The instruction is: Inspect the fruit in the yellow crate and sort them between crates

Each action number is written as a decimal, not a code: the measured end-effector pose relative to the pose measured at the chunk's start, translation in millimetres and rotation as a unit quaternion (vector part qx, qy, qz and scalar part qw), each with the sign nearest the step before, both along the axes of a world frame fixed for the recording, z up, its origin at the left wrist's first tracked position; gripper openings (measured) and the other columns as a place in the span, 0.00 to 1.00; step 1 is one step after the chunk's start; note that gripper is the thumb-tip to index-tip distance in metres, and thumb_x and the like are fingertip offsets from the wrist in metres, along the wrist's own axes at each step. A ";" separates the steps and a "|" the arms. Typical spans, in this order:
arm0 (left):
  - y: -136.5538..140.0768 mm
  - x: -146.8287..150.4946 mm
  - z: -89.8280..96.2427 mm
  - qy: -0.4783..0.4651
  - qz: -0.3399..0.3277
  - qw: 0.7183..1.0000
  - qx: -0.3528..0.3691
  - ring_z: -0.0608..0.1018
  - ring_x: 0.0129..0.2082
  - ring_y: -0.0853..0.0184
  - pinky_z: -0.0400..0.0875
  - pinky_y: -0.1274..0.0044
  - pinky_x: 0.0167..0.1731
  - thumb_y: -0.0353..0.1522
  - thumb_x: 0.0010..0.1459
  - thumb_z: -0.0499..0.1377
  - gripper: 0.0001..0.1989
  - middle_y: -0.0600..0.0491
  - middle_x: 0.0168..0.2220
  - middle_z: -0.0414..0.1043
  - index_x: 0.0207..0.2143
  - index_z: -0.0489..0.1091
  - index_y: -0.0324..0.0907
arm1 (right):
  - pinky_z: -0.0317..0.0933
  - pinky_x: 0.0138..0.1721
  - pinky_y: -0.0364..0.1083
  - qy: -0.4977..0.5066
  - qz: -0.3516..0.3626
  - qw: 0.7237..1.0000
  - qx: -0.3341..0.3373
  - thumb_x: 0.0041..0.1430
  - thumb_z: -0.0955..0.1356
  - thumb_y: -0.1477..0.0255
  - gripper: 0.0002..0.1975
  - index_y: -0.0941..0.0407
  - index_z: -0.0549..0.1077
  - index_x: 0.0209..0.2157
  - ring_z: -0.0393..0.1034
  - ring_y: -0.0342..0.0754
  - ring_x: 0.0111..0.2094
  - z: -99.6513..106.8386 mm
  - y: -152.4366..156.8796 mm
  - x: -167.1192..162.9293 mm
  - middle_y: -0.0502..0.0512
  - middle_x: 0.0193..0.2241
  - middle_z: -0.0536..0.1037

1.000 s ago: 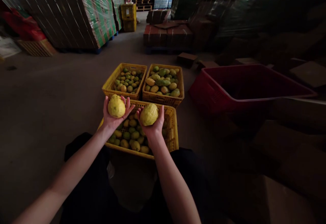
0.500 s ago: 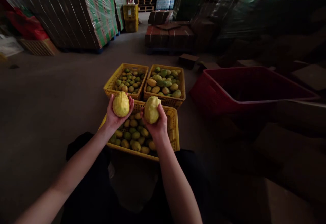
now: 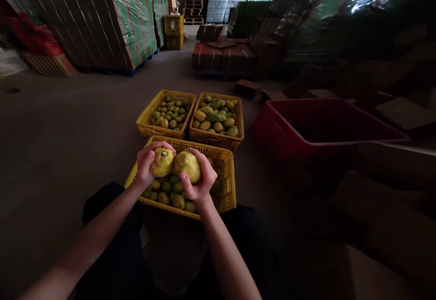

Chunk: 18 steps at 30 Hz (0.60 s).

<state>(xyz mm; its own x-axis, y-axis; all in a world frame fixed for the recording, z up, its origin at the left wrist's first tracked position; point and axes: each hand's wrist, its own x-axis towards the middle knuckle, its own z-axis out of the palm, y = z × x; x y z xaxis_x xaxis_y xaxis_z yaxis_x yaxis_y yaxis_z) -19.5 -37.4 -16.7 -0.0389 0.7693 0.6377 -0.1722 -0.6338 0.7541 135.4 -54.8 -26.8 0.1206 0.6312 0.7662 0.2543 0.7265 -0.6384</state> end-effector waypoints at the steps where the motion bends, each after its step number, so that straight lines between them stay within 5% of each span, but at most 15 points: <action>1: -1.8 -0.3 0.2 0.013 0.002 1.000 0.022 0.80 0.35 0.61 0.73 0.71 0.37 0.43 0.64 0.51 0.20 0.48 0.35 0.79 0.39 0.77 0.41 | 0.72 0.41 0.54 -0.002 -0.002 1.000 0.017 0.55 0.67 0.60 0.24 0.54 0.72 0.52 0.77 0.57 0.40 -2.5 -0.6 -1.0 0.59 0.42 0.81; 18: -6.3 3.7 -0.8 0.009 0.009 1.000 0.000 0.80 0.37 0.58 0.74 0.69 0.36 0.46 0.62 0.51 0.21 0.48 0.34 0.79 0.37 0.76 0.41 | 0.73 0.35 0.55 -0.012 -0.041 0.996 0.077 0.58 0.64 0.56 0.23 0.55 0.73 0.49 0.77 0.58 0.36 -8.2 2.2 -3.1 0.60 0.38 0.80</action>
